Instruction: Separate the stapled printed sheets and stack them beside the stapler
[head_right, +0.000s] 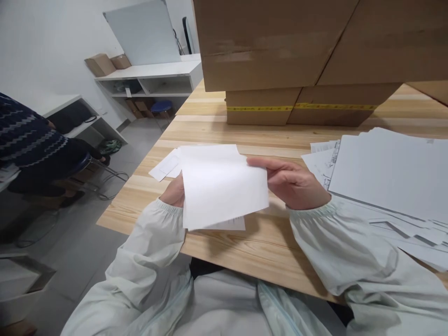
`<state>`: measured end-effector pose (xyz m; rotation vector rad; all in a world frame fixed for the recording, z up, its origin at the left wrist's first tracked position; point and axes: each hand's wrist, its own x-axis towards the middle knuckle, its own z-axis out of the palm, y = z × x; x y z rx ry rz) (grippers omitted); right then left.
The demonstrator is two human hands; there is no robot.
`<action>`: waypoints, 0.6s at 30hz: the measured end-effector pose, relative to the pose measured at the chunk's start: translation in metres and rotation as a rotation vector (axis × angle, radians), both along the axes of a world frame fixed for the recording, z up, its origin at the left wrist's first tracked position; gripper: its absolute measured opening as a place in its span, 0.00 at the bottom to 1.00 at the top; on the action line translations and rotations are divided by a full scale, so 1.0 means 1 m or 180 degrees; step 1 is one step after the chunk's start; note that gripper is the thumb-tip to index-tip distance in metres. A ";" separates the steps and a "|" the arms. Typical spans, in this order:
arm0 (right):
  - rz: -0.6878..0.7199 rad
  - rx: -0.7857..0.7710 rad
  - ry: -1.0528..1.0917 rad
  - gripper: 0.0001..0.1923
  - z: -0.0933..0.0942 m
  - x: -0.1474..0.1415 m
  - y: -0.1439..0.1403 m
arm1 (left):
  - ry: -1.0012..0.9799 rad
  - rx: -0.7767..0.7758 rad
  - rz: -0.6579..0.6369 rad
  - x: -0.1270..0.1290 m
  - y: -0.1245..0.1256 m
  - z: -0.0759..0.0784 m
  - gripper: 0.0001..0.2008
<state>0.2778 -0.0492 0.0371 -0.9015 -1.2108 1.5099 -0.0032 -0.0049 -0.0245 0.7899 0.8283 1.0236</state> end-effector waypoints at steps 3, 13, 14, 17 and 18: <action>-0.0288 -0.0057 0.0030 0.23 0.003 0.002 0.000 | 0.0100 -0.0067 -0.0084 -0.002 -0.002 0.000 0.23; -0.2925 0.1061 -0.0791 0.29 -0.010 0.011 0.024 | 0.0366 -0.0192 -0.0151 -0.001 -0.007 0.008 0.26; -0.2968 0.1082 -0.0725 0.27 -0.009 0.013 0.026 | 0.0392 -0.0193 -0.0170 -0.001 -0.008 0.009 0.26; -0.2849 0.0976 -0.0398 0.23 -0.005 0.018 0.029 | 0.0446 -0.0187 -0.0230 -0.001 -0.008 0.008 0.25; -0.2801 0.0917 -0.0281 0.22 -0.003 0.019 0.030 | 0.0459 -0.0186 -0.0244 -0.001 -0.008 0.008 0.25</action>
